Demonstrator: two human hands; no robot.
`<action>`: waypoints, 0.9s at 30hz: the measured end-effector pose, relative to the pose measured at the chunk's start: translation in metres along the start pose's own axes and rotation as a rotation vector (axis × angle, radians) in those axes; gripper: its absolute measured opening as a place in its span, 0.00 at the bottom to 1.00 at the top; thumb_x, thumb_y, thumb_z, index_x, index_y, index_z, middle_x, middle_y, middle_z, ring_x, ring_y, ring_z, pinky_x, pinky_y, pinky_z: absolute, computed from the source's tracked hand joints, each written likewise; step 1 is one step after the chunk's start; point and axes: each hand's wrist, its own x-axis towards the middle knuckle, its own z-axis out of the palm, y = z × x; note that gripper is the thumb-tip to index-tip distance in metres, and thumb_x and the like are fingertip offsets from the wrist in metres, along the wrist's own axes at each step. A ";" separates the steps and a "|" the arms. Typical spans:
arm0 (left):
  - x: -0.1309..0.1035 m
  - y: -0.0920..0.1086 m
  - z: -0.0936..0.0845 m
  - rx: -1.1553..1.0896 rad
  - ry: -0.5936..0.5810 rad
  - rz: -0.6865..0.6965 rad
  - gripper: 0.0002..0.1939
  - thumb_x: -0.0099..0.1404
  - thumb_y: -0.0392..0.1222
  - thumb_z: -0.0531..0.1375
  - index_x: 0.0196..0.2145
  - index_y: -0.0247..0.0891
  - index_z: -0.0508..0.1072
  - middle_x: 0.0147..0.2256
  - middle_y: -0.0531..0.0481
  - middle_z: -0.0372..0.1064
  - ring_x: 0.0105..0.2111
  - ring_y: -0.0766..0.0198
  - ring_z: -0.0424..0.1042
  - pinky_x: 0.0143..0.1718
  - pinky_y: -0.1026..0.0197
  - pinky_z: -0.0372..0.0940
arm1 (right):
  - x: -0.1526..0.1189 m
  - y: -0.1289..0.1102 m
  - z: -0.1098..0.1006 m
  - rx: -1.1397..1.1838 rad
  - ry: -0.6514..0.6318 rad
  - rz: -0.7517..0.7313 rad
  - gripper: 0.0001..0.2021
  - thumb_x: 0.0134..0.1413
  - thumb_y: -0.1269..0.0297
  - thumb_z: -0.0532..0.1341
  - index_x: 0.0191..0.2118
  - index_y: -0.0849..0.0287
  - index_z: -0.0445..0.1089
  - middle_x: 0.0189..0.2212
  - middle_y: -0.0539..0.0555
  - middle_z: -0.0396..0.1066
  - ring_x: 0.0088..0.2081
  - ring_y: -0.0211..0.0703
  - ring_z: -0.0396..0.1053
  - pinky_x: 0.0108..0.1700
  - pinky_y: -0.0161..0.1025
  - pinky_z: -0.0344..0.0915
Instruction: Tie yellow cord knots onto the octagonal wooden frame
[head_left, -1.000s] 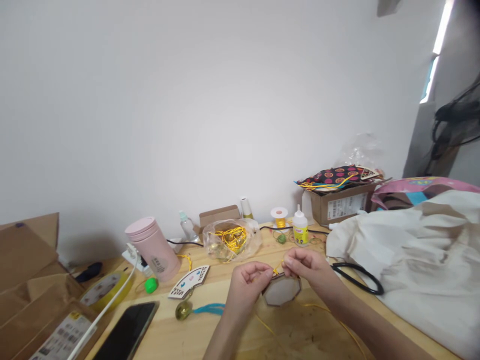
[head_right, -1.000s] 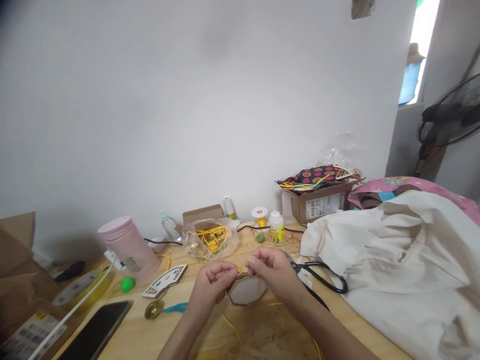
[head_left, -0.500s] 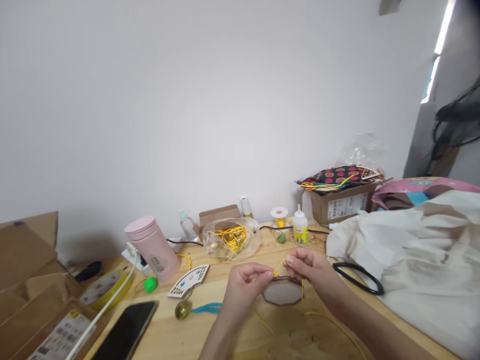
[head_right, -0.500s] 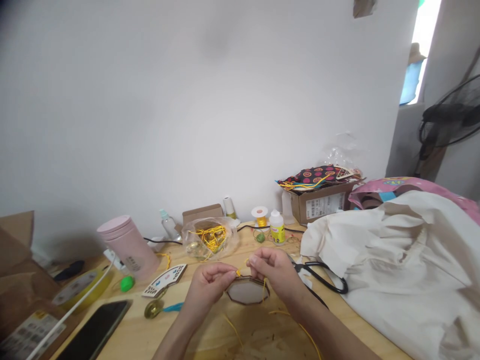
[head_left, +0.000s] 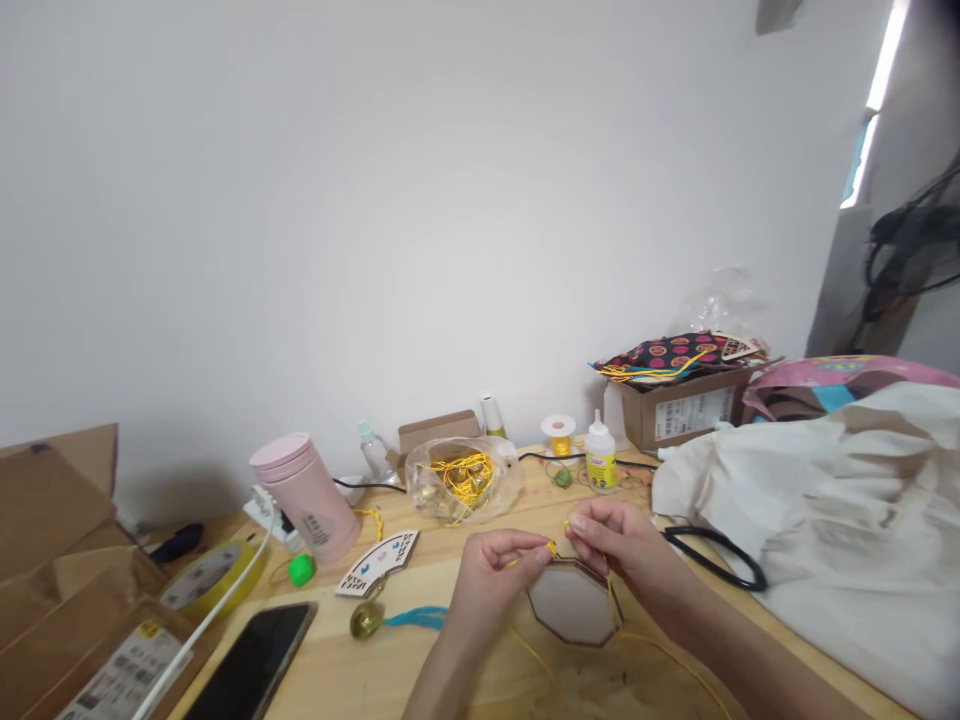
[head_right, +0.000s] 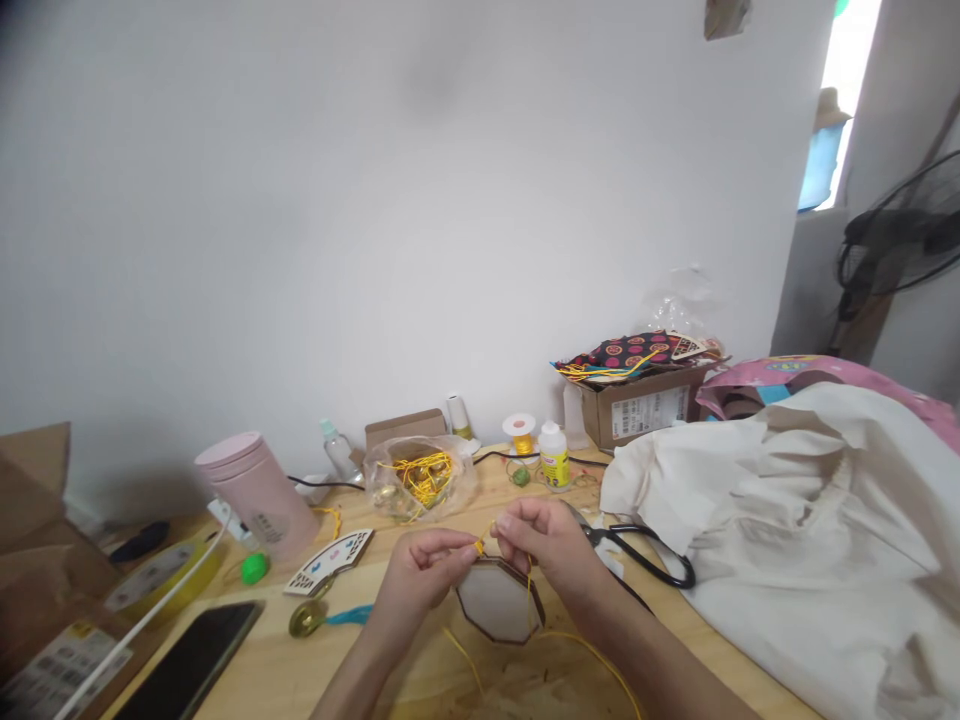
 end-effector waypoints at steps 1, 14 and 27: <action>0.001 -0.001 0.000 0.014 0.004 0.017 0.09 0.44 0.44 0.64 0.22 0.34 0.76 0.16 0.53 0.67 0.13 0.75 0.56 0.15 0.71 0.51 | 0.000 0.000 0.001 -0.016 -0.002 -0.002 0.16 0.42 0.54 0.61 0.19 0.63 0.60 0.14 0.46 0.59 0.16 0.29 0.50 0.19 0.30 0.44; 0.001 0.003 0.003 0.037 0.125 0.109 0.05 0.44 0.39 0.63 0.20 0.34 0.76 0.21 0.48 0.73 0.23 0.64 0.68 0.24 0.66 0.63 | 0.001 -0.002 -0.015 0.376 -0.041 0.289 0.10 0.44 0.60 0.59 0.28 0.63 0.66 0.09 0.38 0.39 0.13 0.28 0.30 0.13 0.27 0.32; -0.004 0.005 0.010 0.009 0.025 0.103 0.06 0.46 0.38 0.62 0.23 0.34 0.76 0.23 0.46 0.73 0.24 0.62 0.69 0.25 0.65 0.62 | -0.011 0.002 0.011 -0.481 -0.040 0.096 0.25 0.47 0.65 0.54 0.54 0.62 0.53 0.08 0.42 0.58 0.11 0.32 0.51 0.15 0.27 0.44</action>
